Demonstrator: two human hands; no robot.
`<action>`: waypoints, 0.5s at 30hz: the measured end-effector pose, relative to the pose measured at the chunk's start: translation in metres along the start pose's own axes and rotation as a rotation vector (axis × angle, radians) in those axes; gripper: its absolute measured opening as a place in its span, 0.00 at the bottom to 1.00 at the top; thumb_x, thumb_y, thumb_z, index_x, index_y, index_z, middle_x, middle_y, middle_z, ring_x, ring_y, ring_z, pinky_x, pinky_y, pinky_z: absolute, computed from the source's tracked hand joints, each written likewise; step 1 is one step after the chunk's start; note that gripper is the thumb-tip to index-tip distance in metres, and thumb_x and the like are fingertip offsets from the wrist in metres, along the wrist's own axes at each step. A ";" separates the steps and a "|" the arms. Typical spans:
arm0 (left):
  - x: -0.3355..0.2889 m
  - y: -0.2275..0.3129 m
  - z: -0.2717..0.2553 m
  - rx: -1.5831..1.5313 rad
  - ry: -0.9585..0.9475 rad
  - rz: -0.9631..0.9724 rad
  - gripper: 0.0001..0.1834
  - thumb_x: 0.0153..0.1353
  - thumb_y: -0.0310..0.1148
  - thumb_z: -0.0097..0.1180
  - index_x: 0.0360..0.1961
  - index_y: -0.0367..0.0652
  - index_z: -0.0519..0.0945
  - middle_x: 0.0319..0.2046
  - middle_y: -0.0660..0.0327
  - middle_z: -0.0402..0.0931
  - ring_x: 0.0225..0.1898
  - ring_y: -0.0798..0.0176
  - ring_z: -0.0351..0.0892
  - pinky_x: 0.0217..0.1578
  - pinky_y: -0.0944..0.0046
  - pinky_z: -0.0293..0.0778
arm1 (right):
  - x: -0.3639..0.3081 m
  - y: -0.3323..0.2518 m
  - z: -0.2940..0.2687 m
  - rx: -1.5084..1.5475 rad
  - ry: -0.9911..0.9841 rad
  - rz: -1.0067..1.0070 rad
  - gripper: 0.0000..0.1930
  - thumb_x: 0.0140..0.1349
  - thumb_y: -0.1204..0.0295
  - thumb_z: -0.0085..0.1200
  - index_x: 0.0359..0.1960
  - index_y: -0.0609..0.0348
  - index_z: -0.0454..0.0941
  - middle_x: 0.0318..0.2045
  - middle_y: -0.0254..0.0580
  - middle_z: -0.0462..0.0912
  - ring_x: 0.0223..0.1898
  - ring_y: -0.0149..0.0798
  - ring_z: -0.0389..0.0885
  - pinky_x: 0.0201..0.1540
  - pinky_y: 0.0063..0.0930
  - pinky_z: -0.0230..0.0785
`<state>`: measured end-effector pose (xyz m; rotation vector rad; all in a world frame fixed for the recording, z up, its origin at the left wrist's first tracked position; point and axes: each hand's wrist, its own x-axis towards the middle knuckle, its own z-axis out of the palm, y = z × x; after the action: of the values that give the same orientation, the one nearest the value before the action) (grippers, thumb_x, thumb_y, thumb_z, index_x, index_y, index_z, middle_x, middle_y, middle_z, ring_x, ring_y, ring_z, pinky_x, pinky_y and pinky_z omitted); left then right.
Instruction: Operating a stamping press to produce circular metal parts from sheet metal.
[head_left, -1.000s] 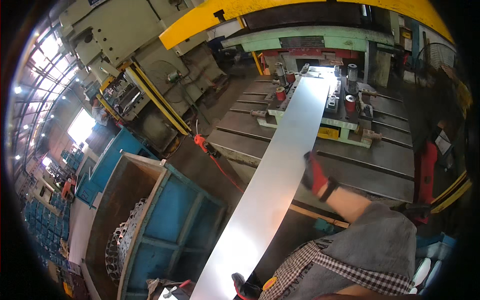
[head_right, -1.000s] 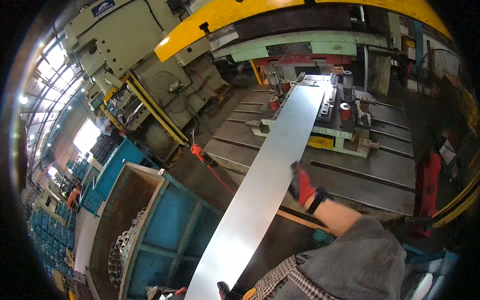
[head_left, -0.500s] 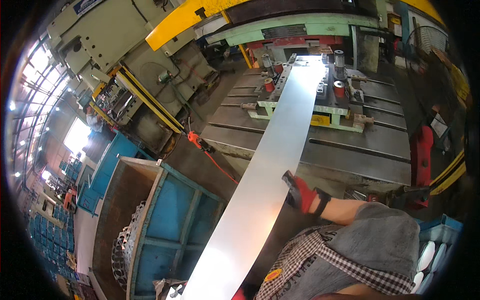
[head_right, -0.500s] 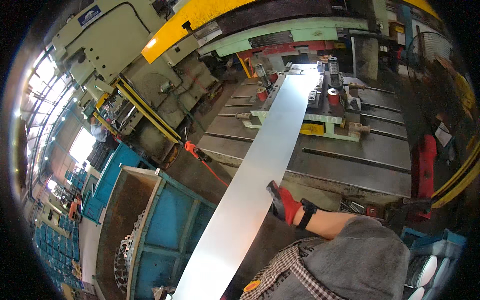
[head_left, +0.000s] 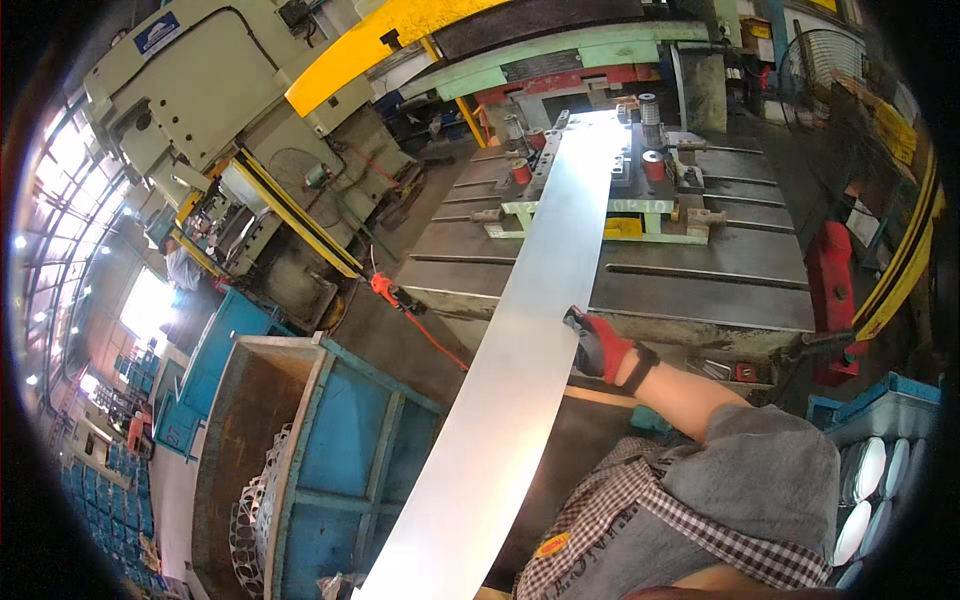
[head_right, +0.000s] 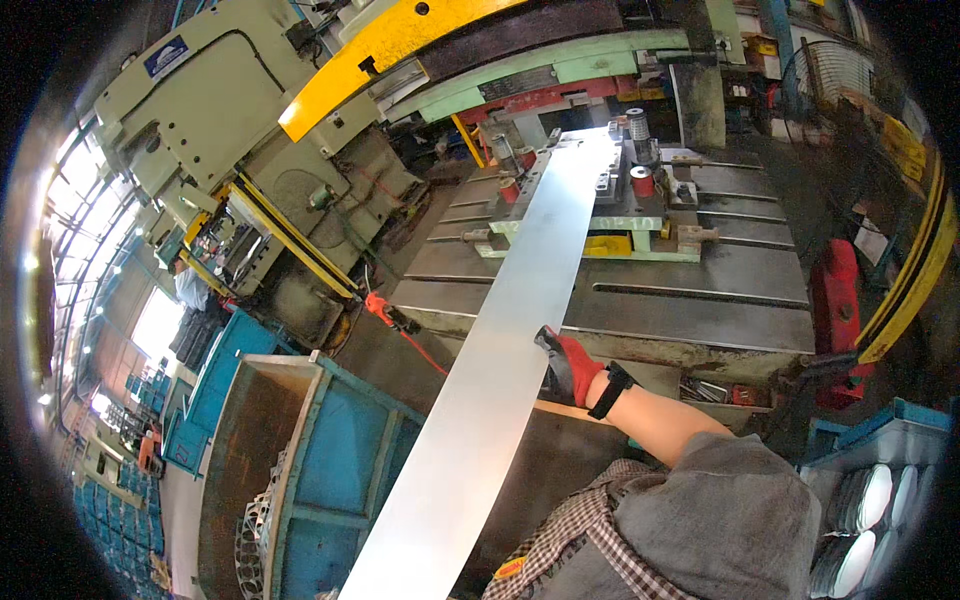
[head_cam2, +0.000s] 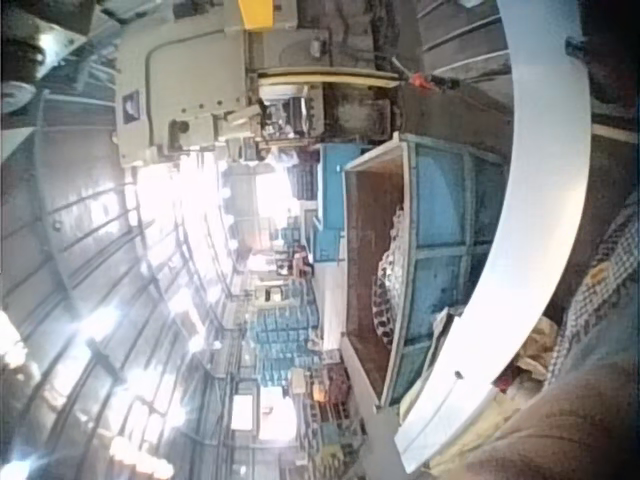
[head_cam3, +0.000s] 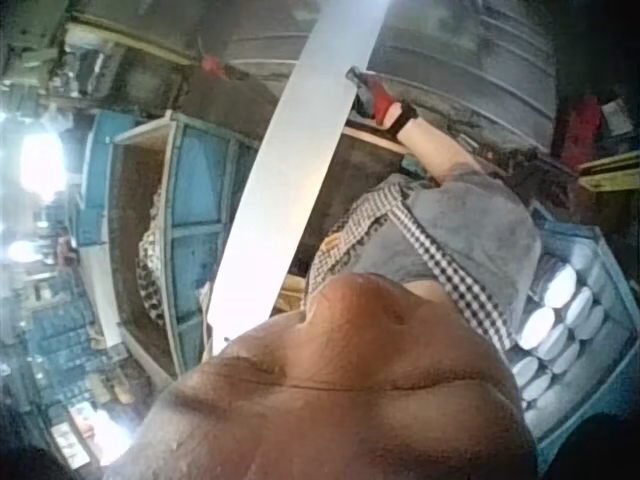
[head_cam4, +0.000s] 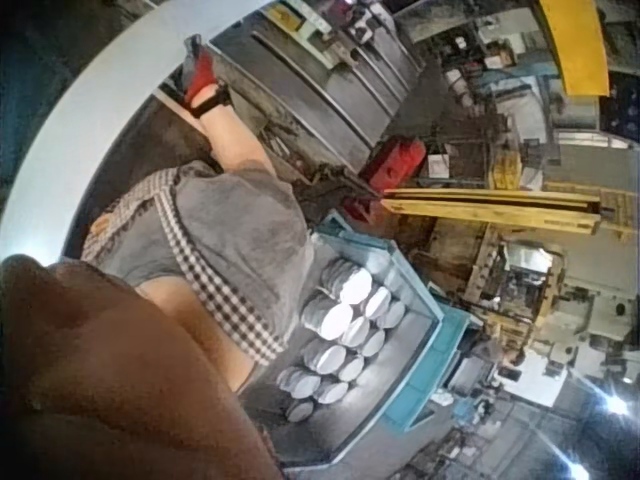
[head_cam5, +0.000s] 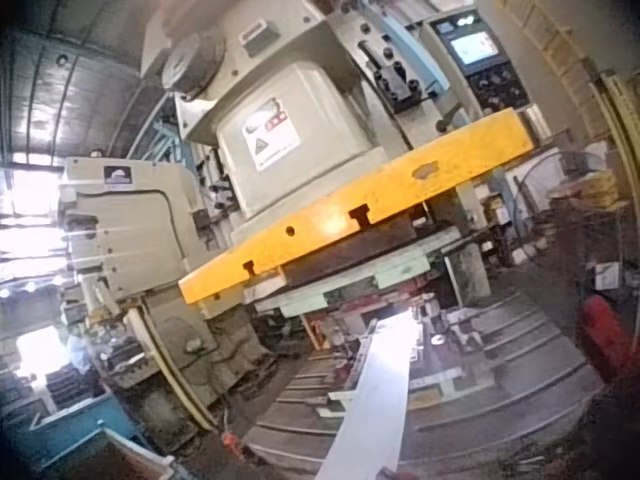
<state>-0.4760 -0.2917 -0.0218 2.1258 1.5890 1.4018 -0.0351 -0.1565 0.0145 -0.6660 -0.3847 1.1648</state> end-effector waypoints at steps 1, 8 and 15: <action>0.001 -0.001 -0.002 0.001 0.002 -0.002 0.31 0.56 0.44 0.51 0.56 0.34 0.62 0.61 0.50 0.54 0.59 0.49 0.56 0.55 0.51 0.56 | -0.002 -0.002 0.000 -0.032 -0.009 0.004 0.17 0.64 0.59 0.45 0.44 0.60 0.72 0.35 0.38 0.78 0.34 0.35 0.78 0.38 0.30 0.73; 0.004 -0.007 -0.014 0.017 0.029 -0.027 0.30 0.55 0.43 0.53 0.55 0.34 0.64 0.61 0.50 0.55 0.58 0.49 0.58 0.54 0.51 0.59 | 0.008 0.003 -0.013 -0.089 -0.036 -0.006 0.19 0.64 0.59 0.46 0.47 0.62 0.71 0.36 0.37 0.78 0.35 0.33 0.78 0.38 0.30 0.73; 0.004 -0.007 -0.028 0.047 0.051 -0.048 0.30 0.55 0.42 0.54 0.53 0.33 0.65 0.60 0.49 0.56 0.57 0.48 0.60 0.52 0.52 0.61 | 0.003 0.000 0.007 -0.021 -0.024 -0.016 0.20 0.63 0.58 0.48 0.48 0.61 0.71 0.40 0.39 0.77 0.40 0.36 0.78 0.43 0.33 0.72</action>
<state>-0.5012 -0.2960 -0.0084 2.0781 1.6960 1.4287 -0.0379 -0.1522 0.0197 -0.6666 -0.4227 1.1556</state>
